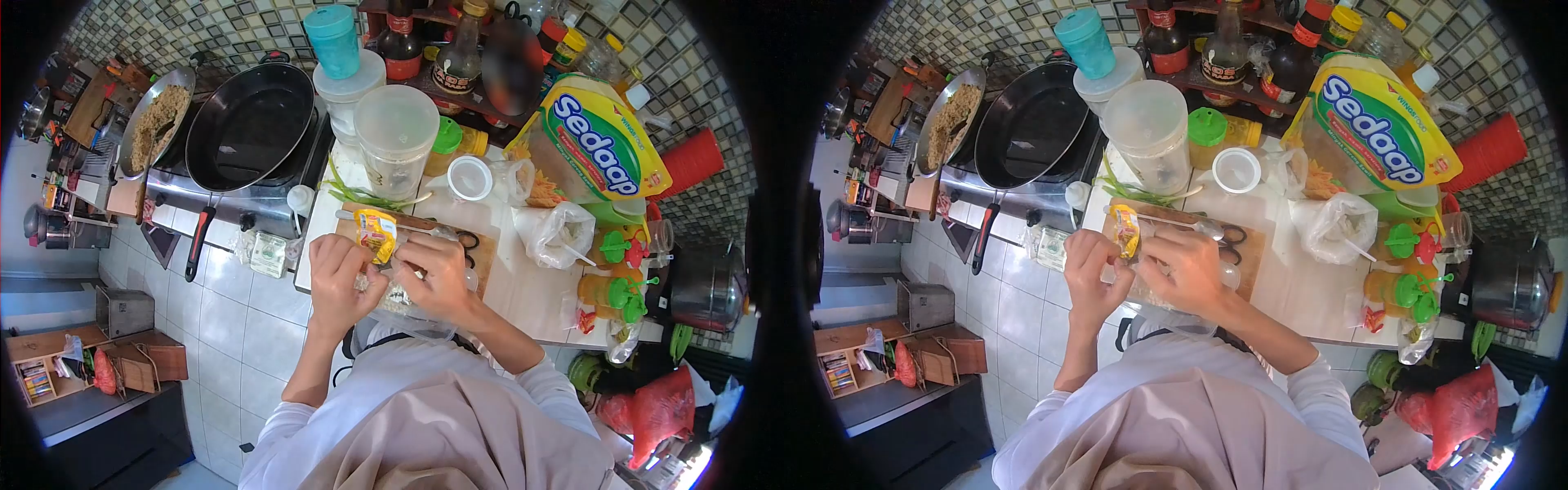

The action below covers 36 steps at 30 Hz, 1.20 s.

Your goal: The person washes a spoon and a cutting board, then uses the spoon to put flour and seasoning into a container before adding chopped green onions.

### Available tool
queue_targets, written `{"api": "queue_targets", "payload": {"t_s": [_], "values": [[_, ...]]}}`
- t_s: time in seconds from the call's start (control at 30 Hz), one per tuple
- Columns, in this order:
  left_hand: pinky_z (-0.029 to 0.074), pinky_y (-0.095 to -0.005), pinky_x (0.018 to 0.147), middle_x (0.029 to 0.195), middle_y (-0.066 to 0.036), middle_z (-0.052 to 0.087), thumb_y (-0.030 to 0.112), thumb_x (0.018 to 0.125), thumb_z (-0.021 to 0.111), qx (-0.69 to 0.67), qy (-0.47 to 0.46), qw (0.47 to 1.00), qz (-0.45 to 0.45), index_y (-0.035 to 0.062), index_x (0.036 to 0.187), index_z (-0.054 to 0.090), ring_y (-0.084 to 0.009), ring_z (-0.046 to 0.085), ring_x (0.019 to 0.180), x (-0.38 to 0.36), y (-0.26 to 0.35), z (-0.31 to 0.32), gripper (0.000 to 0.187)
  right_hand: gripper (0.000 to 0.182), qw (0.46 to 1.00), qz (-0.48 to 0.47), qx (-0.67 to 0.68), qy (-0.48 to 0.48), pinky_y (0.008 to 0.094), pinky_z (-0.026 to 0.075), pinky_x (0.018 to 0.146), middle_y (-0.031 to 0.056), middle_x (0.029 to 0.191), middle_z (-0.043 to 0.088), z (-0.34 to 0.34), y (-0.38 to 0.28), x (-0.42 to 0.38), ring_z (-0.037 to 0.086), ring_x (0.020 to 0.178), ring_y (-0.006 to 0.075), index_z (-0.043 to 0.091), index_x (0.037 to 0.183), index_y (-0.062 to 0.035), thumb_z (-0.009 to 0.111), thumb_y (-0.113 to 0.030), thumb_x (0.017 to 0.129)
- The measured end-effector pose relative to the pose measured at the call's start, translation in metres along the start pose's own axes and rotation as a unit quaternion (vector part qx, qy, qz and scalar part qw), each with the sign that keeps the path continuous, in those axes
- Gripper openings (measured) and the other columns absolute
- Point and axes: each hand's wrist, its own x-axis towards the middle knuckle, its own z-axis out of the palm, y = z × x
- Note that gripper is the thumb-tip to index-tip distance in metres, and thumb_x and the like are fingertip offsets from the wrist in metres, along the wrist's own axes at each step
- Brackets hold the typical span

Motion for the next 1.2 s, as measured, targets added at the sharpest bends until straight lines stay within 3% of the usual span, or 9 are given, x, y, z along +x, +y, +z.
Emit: {"api": "queue_targets", "payload": {"t_s": [0.43,0.47,0.53,0.57,0.63,0.73,0.83,1.07,1.2], "values": [[0.038,-0.0363,0.068,0.065,-0.004,0.046,0.004,0.049,0.059,0.015,-0.049,0.989,0.14,0.0073,0.065,0.051,-0.0236,0.05,0.069,0.001,-0.004,0.002,0.018,0.018,0.975,0.168,0.051,-0.137,0.0224,0.033,0.044,0.0022,0.058,0.053,-0.033,0.002,0.024,0.042,0.047,0.0062,0.06,0.083,-0.0015,0.061,-0.019,0.081],[0.038,-0.0362,0.068,0.068,-0.004,0.048,0.004,0.05,0.06,0.021,-0.056,0.987,0.148,0.0076,0.065,0.052,-0.0238,0.051,0.071,0.001,-0.005,0.001,0.018,0.018,0.975,0.168,0.051,-0.137,0.0224,0.033,0.044,0.0022,0.058,0.053,-0.032,0.003,0.024,0.042,0.047,0.0062,0.06,0.083,-0.0015,0.061,-0.019,0.081],[0.038,-0.0361,0.068,0.071,-0.004,0.049,0.005,0.051,0.061,0.027,-0.062,0.986,0.154,0.0079,0.065,0.052,-0.024,0.051,0.072,0.002,-0.006,-0.004,0.017,0.023,0.975,0.174,0.025,-0.139,0.0313,0.042,0.052,0.0093,0.062,0.058,-0.03,0.004,0.023,0.056,0.054,0.0201,0.061,0.078,-0.0045,0.06,-0.027,0.08],[0.038,-0.0368,0.071,0.076,-0.004,0.051,0.008,0.055,0.063,0.017,-0.058,0.989,0.136,0.0072,0.07,0.053,-0.0234,0.052,0.075,0.005,-0.004,-0.011,0.018,0.023,0.975,0.174,0.026,-0.14,0.0313,0.042,0.052,0.0093,0.062,0.058,-0.029,0.005,0.022,0.056,0.054,0.0201,0.061,0.078,-0.0045,0.06,-0.027,0.08],[0.038,-0.0376,0.075,0.081,-0.004,0.052,0.01,0.058,0.065,0.007,-0.054,0.991,0.119,0.0065,0.075,0.055,-0.0227,0.052,0.078,0.006,-0.008,-0.018,0.019,0.014,0.977,0.184,0.071,-0.076,0.0212,0.032,0.044,0.0011,0.059,0.054,-0.027,0.007,0.019,0.041,0.046,0.0053,0.063,0.085,-0.0023,0.063,-0.015,0.079],[0.038,-0.0343,0.077,0.09,-0.006,0.056,0.018,0.067,0.069,-0.078,0.11,0.985,-0.108,0.0054,0.091,0.058,-0.0219,0.052,0.085,0.001,-0.02,-0.017,0.03,0.012,0.985,0.156,0.076,-0.013,0.0203,0.032,0.044,0.0013,0.065,0.057,-0.025,0.015,0.014,0.043,0.048,0.0051,0.065,0.083,-0.0018,0.066,-0.012,0.076],[0.039,-0.0324,0.076,0.095,-0.008,0.059,0.021,0.067,0.072,-0.181,0.004,0.961,-0.21,0.004,0.101,0.058,-0.0216,0.052,0.087,0.0,-0.021,-0.023,0.041,0.013,0.981,0.174,0.088,-0.021,0.0244,0.046,0.053,0.006,0.077,0.062,-0.027,0.013,0.012,0.057,0.06,0.0123,0.067,0.085,-0.0028,0.069,-0.01,0.074],[0.041,-0.0303,0.073,0.072,-0.006,0.061,0.009,0.071,0.07,-0.294,-0.021,0.939,-0.18,-0.0013,0.074,0.066,-0.0188,0.053,0.079,-0.014,-0.029,-0.017,0.012,0.014,0.983,0.135,0.12,-0.022,0.0232,0.045,0.055,0.0017,0.082,0.054,-0.021,0.028,0.005,0.056,0.068,0.0107,0.069,0.085,-0.0068,0.071,-0.007,0.07],[0.042,-0.0306,0.074,0.076,-0.006,0.063,0.01,0.069,0.071,-0.298,-0.053,0.941,-0.148,-0.0008,0.078,0.066,-0.0189,0.053,0.079,-0.012,-0.035,-0.018,0.015,0.015,0.981,0.138,0.133,-0.021,0.0244,0.045,0.057,0.0008,0.081,0.05,-0.02,0.024,0.005,0.054,0.068,0.0105,0.07,0.084,-0.0087,0.071,-0.006,0.069]]}}
